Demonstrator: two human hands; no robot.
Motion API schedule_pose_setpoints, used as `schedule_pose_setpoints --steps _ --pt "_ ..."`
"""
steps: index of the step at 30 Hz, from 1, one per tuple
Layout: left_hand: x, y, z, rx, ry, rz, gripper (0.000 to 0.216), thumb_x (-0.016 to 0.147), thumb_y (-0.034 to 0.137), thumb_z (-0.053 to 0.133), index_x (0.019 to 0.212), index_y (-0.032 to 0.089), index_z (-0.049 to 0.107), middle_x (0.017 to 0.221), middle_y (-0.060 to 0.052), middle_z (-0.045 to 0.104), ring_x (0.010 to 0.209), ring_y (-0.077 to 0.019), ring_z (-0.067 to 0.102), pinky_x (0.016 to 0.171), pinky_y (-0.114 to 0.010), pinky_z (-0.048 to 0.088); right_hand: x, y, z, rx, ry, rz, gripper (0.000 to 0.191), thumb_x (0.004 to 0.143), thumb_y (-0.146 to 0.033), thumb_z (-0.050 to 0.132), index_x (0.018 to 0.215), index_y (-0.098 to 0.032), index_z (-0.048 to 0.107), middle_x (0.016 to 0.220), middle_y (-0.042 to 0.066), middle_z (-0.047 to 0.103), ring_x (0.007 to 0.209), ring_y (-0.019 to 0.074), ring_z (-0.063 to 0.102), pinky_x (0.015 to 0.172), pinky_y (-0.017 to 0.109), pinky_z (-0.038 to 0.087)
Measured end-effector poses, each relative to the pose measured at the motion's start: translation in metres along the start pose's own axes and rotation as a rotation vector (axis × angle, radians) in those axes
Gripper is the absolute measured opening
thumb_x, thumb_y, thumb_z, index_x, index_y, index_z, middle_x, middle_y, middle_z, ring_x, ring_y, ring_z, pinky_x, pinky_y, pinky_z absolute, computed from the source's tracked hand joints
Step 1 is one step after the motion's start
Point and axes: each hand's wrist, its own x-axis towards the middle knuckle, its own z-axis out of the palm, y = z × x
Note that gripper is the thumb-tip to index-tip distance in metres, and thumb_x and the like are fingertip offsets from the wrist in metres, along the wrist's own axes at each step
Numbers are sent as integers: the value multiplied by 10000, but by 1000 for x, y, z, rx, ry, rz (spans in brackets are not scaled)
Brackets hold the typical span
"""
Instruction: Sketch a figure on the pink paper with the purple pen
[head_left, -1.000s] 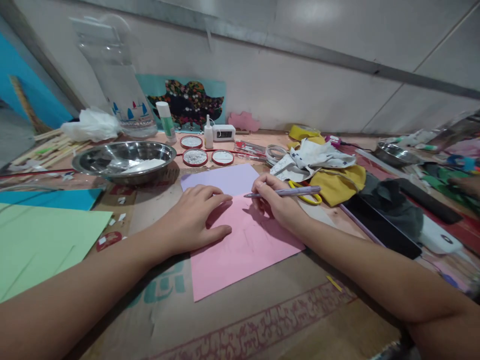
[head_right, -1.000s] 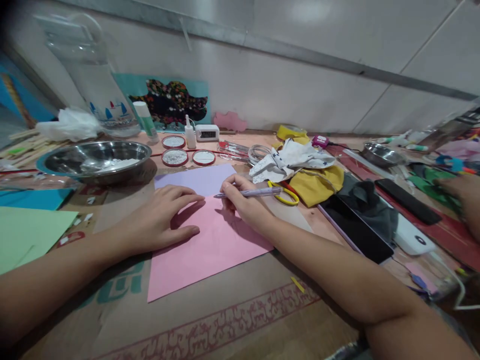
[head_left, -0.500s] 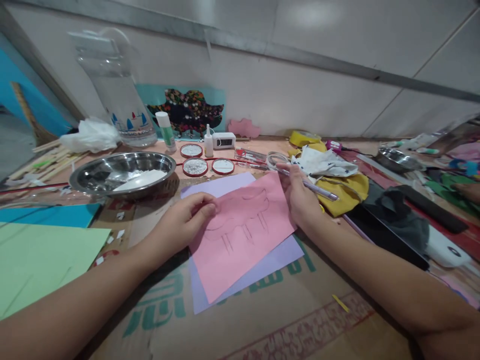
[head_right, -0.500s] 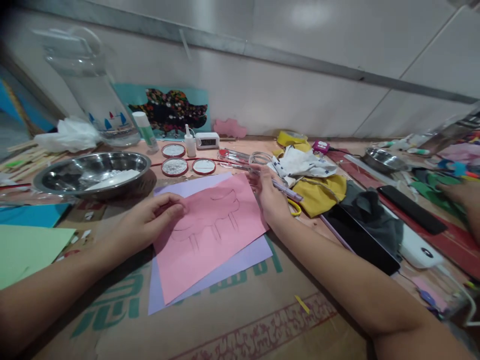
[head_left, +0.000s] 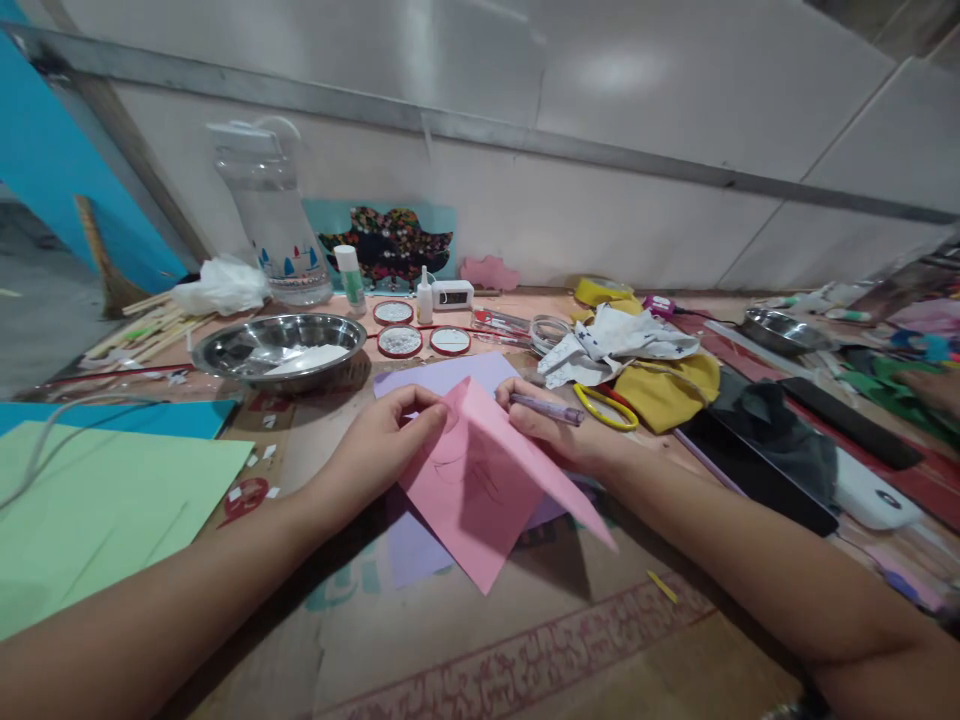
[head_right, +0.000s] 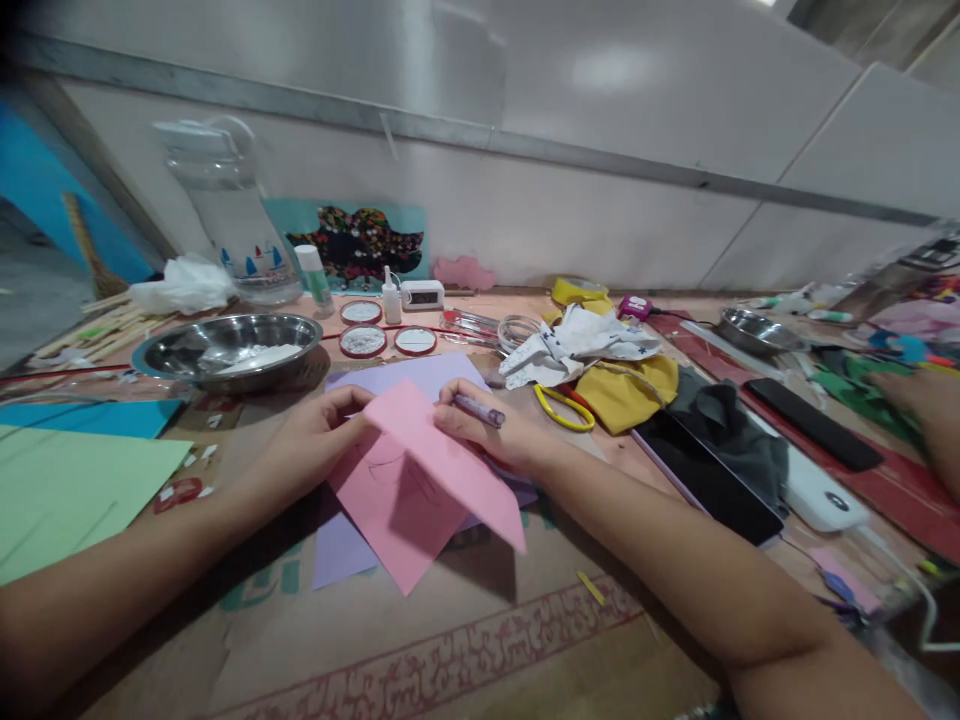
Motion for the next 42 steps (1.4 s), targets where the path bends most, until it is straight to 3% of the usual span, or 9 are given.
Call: schedule_pose_setpoints --steps 5,9,14,19,24,28,36,42 --pt "-2 5 2 -88 -92 2 478 855 674 623 827 209 730 845 -60 754 823 -249 678 723 -346 559 -1 -4 12 24 -90 0 496 723 -451 908 810 -236 470 791 -39 599 699 128 528 623 245 432" --pt "1 4 0 -88 -184 -44 600 839 763 570 846 200 778 724 -50 702 674 -212 629 629 -326 535 -5 -1 14 -93 -124 -9 461 763 -453 878 825 -236 476 746 -62 552 660 119 487 595 239 385" --pt "-1 0 5 -37 -258 -42 477 793 625 697 1001 210 809 769 -32 722 658 -180 610 564 -272 472 -9 1 17 -200 -223 3 433 791 -473 861 858 -227 511 725 -66 538 655 119 462 592 242 360" --pt "-3 0 5 -79 -238 -79 457 762 564 730 998 178 792 696 -11 665 604 -147 548 547 -259 429 -7 -1 10 -159 -244 -18 386 889 -536 754 882 -226 526 741 -56 527 662 122 456 581 238 357" --pt "-1 -2 3 -121 -222 -63 473 785 548 730 1090 188 766 697 10 630 601 -139 536 542 -254 429 -4 1 7 -146 -284 7 409 812 -471 845 877 -221 528 805 -42 559 709 125 484 631 246 386" --pt "-1 -1 5 -106 -243 -64 545 812 598 690 1159 180 748 695 9 643 613 -149 559 554 -256 451 -4 3 12 -176 -265 38 449 759 -443 881 862 -228 501 750 -65 530 673 119 467 618 246 368" --pt "-3 -1 10 0 -334 -52 427 814 580 649 855 175 779 624 1 636 573 -143 525 532 -247 396 -15 0 23 -209 -206 95 375 843 -442 779 845 -235 466 681 -85 486 636 111 431 574 238 339" --pt "-6 0 11 74 -336 14 442 851 578 616 927 185 804 667 1 664 598 -143 530 561 -244 394 -15 8 26 -232 -142 26 370 839 -395 775 825 -239 439 679 -87 491 605 103 412 541 229 324"
